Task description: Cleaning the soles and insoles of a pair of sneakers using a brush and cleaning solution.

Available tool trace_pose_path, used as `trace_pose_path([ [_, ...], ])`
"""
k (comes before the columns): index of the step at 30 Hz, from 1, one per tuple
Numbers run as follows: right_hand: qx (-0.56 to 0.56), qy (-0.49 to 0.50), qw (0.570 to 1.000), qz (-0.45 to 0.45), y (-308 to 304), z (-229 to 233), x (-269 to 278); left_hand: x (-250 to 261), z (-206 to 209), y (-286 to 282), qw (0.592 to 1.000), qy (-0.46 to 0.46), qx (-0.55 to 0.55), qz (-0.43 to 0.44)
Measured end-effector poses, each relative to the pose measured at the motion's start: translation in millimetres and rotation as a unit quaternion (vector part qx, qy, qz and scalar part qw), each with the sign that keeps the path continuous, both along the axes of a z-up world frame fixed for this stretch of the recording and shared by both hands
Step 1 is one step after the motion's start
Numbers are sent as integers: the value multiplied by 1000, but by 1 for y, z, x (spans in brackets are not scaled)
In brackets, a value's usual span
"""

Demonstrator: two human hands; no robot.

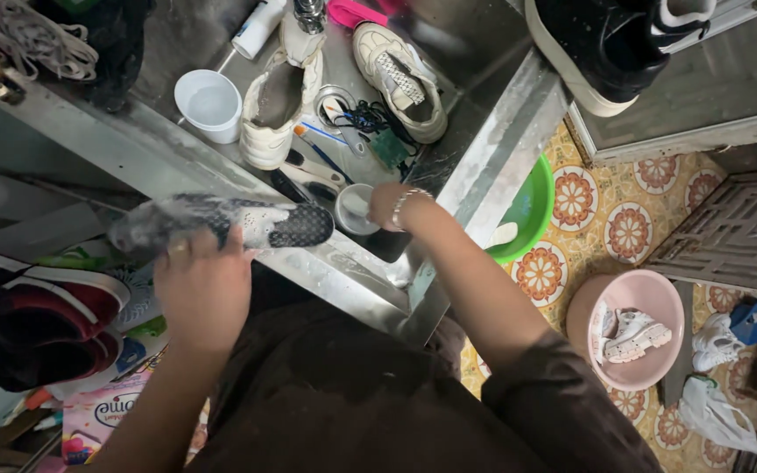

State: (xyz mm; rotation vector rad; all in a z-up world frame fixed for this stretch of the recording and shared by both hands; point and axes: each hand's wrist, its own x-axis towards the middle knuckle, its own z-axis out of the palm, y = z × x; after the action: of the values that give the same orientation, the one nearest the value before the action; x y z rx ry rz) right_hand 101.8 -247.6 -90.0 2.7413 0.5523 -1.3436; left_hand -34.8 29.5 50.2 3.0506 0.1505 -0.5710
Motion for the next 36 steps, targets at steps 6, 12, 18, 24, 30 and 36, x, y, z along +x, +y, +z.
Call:
trace_pose_path([
  [6,216,10,958,-189,-52,94,-25,41,22,10,918,-310,-52,-242],
  [12,415,52,834,-359,-98,132,-76,41,-43,-10,894,-268,-290,-212],
  [18,484,-152,790,-344,-123,136,-113,53,-46,-118,836,-300,-430,-161],
  [24,226,-365,878,-212,-102,137,-120,67,-78,-183,850,-84,-485,-188],
  [30,85,-342,910,-219,-108,122,-103,55,-105,-178,800,-161,-504,-285],
  [36,113,-421,883,-173,-76,93,-139,56,-78,-171,841,-76,-465,-264],
])
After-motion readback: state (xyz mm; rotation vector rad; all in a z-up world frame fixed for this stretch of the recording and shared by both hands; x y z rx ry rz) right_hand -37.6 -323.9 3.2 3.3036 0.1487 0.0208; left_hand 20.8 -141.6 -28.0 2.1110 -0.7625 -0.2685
